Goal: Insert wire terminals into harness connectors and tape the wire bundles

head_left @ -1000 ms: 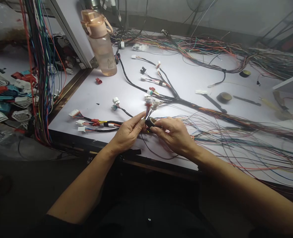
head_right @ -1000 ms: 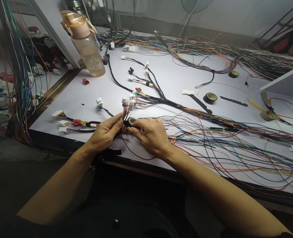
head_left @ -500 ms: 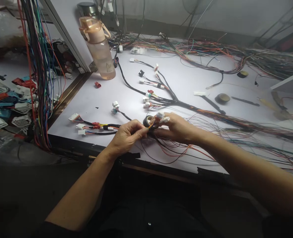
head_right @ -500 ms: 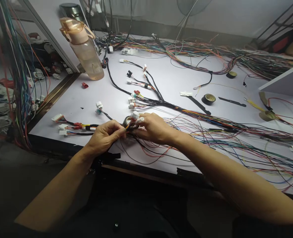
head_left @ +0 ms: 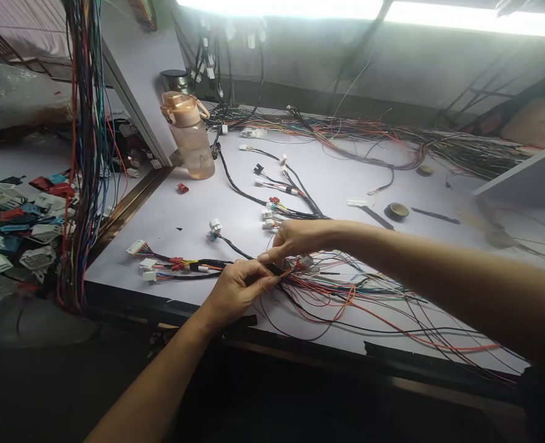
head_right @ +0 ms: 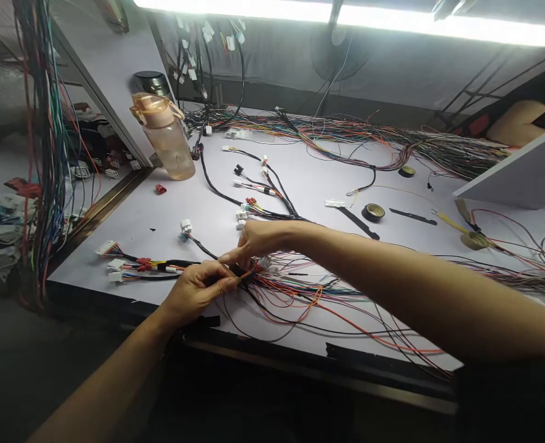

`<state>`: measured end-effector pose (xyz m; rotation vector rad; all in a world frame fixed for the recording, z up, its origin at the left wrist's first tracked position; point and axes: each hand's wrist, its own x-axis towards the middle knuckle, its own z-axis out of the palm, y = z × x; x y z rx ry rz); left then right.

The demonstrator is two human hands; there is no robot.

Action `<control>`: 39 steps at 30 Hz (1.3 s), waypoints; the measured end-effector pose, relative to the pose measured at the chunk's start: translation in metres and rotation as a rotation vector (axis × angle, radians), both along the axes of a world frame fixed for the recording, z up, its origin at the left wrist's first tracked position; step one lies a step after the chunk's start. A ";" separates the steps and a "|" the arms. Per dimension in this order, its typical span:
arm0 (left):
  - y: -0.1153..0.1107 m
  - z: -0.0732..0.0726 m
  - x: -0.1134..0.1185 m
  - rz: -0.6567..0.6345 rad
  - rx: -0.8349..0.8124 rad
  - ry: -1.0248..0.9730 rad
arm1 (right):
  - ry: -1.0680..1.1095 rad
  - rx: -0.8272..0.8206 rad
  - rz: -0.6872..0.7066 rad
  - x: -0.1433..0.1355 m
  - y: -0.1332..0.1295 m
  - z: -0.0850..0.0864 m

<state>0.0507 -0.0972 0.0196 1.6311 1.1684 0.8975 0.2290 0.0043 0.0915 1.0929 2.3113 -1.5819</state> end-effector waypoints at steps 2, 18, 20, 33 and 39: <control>-0.001 0.001 0.002 0.015 0.001 0.000 | -0.033 0.010 -0.026 -0.006 -0.002 0.004; 0.002 -0.006 0.007 0.160 -0.025 -0.201 | 0.047 1.155 0.035 0.005 -0.096 -0.007; 0.002 -0.004 0.005 0.132 -0.055 -0.195 | 0.126 1.037 -0.177 -0.001 -0.113 -0.021; 0.004 -0.002 0.002 0.135 -0.194 -0.280 | 0.462 0.372 -0.309 0.027 -0.109 -0.035; 0.001 -0.003 -0.002 0.030 -0.161 -0.263 | 0.346 0.097 -0.057 0.050 -0.084 -0.030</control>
